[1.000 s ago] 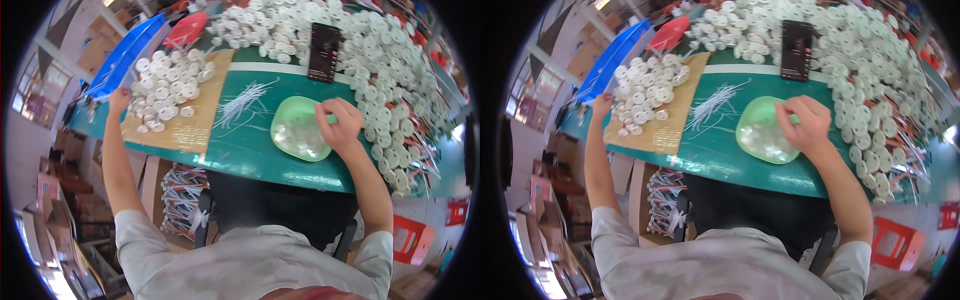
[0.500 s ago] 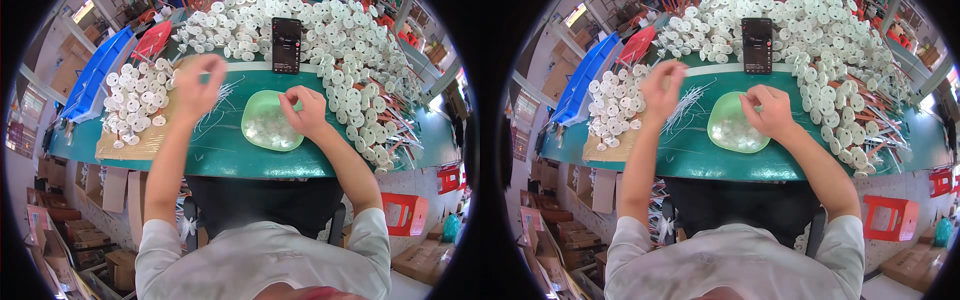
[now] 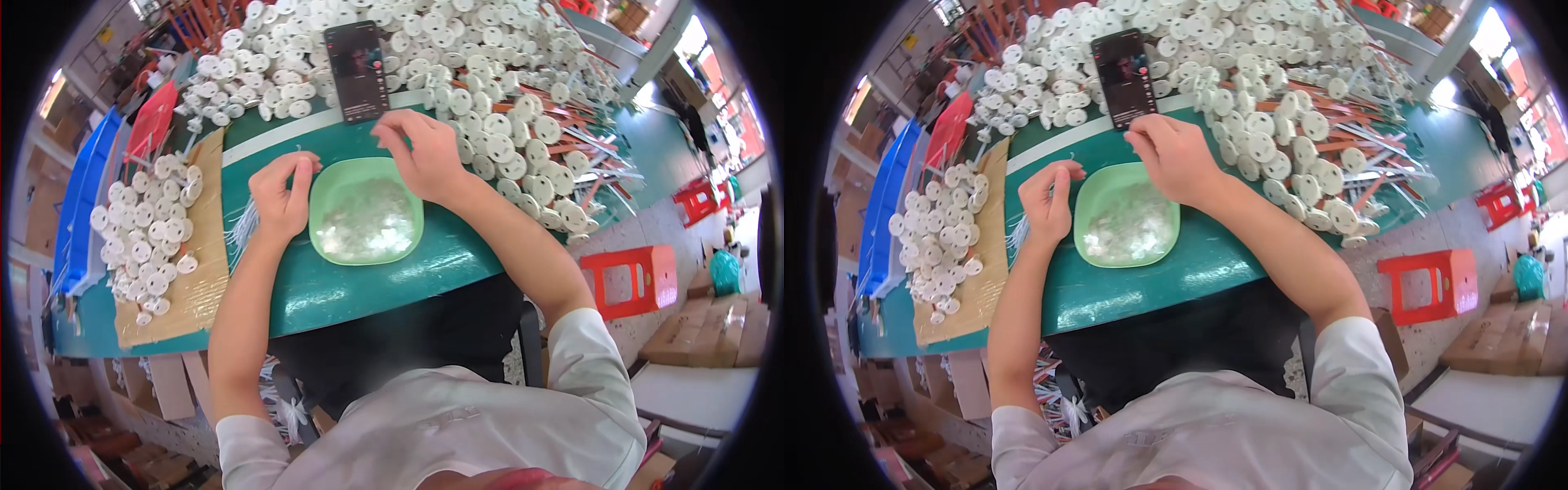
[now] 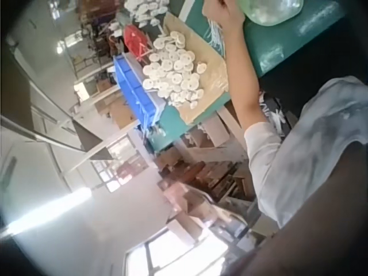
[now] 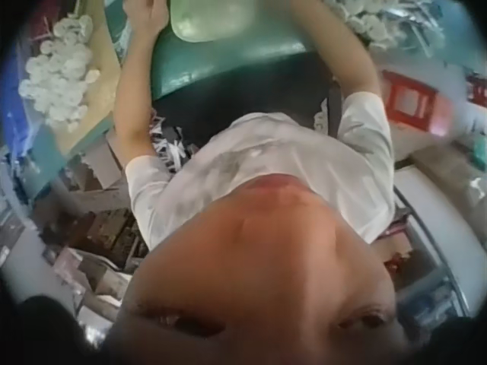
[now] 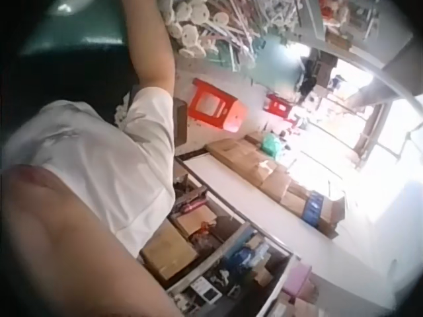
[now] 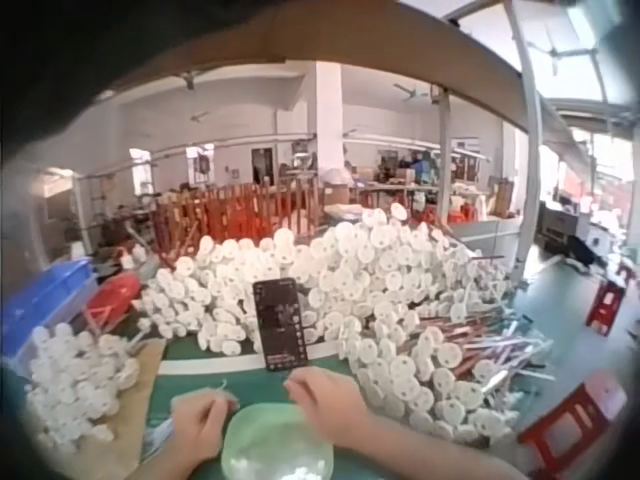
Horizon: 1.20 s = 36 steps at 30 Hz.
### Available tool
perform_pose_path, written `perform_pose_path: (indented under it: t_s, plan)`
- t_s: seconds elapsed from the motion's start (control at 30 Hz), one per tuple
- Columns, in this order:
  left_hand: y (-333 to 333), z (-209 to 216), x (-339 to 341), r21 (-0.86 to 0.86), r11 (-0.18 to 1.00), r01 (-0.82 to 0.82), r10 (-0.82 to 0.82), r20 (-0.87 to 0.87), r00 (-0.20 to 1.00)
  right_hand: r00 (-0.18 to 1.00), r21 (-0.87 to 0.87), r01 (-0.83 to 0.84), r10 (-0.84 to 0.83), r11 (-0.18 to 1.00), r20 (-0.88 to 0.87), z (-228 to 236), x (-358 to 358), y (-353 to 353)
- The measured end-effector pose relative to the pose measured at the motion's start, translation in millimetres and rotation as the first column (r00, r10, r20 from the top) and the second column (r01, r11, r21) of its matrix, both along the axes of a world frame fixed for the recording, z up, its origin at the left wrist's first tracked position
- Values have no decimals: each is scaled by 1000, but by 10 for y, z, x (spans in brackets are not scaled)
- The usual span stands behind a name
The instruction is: The person sits at a green workbench and repeatedly assembles small white circular plastic components onto a flexible LED light strip. They pick up a component, thread a white string through it, and attach it to the strip, then place the finished unit on the table. The process is repetitive and involves handling small parts and string.
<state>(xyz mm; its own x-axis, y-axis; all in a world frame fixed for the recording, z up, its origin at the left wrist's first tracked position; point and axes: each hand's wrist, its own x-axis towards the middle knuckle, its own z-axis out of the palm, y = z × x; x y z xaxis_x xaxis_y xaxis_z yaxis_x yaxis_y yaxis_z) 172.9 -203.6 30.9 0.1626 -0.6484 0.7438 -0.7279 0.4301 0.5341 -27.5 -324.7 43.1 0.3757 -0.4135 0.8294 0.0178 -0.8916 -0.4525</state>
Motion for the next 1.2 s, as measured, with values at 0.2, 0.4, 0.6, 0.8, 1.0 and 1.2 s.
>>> perform_pose_path:
  t_s: [0.2, 0.4, 0.6, 0.8, 1.0, 1.2]
  plan:
    - [-45, -89, -27, 43, 998, 35, -31, -94, 995, 995, -388, 91, -67, 917, 73, 736, -449, 262]
    - [-27, -103, -17, 9, 997, 71, -70, -95, 993, 902, -386, 427, -412, 817, 127, 1139, -1127, -78]
    - [-48, -40, -110, -24, 984, 178, -180, -65, 982, 494, -374, 670, -762, 641, -420, 1148, -2153, -1280]
    - [-25, -50, -72, -33, 978, 208, -210, -82, 974, 322, -339, 587, -596, 735, -736, 628, -2287, -1958]
    - [34, 7, -80, -6, 992, 129, -129, -51, 990, 242, -328, 576, -539, 749, -807, 743, -1910, -1665]
    - [34, -7, -138, 51, 991, 127, -125, -30, 992, 206, -362, 453, -490, 815, -847, 876, -1848, -1508]
